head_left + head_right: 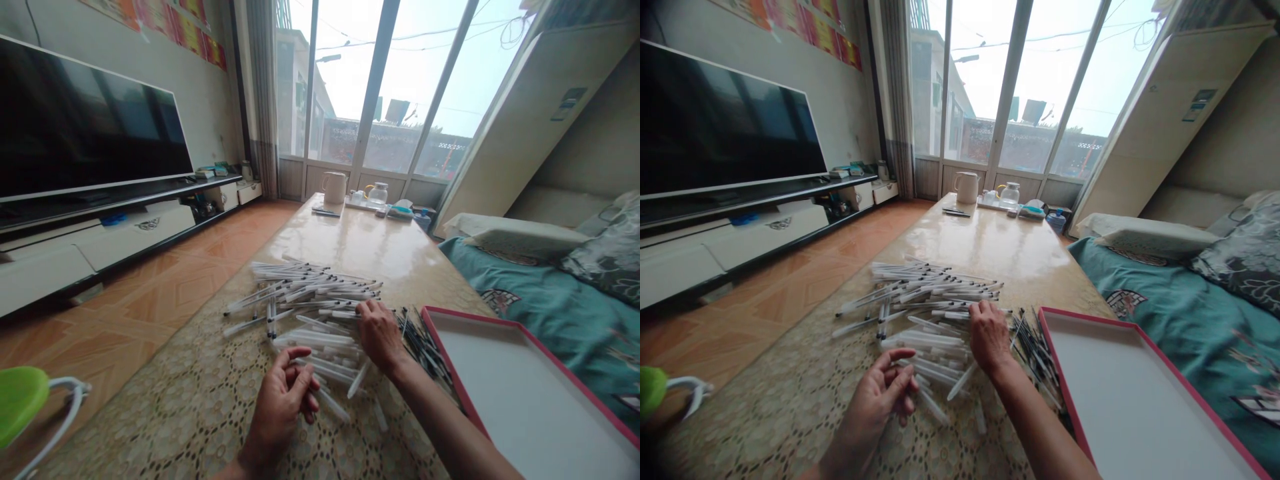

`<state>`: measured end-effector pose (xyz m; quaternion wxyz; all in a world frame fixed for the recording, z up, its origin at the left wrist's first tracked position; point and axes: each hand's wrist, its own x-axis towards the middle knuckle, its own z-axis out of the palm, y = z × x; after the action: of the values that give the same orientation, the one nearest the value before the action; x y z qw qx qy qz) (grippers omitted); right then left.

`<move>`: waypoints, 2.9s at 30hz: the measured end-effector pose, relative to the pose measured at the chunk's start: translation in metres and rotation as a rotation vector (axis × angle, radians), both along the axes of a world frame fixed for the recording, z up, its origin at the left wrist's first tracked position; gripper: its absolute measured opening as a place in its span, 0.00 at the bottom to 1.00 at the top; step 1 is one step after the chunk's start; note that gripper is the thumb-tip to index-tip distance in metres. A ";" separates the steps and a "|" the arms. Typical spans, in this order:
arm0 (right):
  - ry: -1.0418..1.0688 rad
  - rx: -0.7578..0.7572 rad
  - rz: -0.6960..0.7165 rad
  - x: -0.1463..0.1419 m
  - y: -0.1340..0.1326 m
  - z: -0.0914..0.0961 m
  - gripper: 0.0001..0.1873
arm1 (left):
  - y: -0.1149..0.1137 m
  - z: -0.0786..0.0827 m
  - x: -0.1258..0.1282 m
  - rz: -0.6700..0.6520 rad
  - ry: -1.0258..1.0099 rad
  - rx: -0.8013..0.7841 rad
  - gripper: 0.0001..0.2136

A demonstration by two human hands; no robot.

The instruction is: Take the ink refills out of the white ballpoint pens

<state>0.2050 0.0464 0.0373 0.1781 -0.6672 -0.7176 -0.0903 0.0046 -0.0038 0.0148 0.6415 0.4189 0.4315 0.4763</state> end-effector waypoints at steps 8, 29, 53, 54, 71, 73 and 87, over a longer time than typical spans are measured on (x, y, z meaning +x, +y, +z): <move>-0.009 0.056 0.008 0.002 -0.013 0.013 0.08 | 0.001 0.002 0.000 -0.019 -0.016 -0.003 0.17; 0.672 -0.575 0.423 -0.015 -0.108 0.017 0.19 | -0.015 0.003 0.007 -0.363 -0.011 0.063 0.13; 0.483 -0.121 0.194 -0.004 -0.108 -0.006 0.16 | 0.002 0.006 -0.003 -0.122 0.168 0.142 0.19; 0.494 -0.130 0.206 -0.006 -0.108 -0.005 0.15 | 0.001 0.007 -0.002 -0.106 0.156 0.150 0.17; 0.913 -0.209 0.163 -0.011 -0.106 -0.010 0.25 | 0.010 -0.004 -0.004 -0.188 -0.268 -0.084 0.10; 0.985 -0.223 0.133 -0.007 -0.107 -0.010 0.24 | 0.010 -0.003 -0.005 -0.169 -0.285 -0.105 0.10; 1.025 -0.302 0.210 -0.002 -0.107 -0.013 0.17 | 0.012 0.003 -0.006 -0.123 -0.283 -0.133 0.11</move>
<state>0.2034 -0.0603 0.0242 0.4157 -0.5684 -0.6067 0.3689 -0.0012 0.0077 0.0173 0.7502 0.3298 0.3410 0.4606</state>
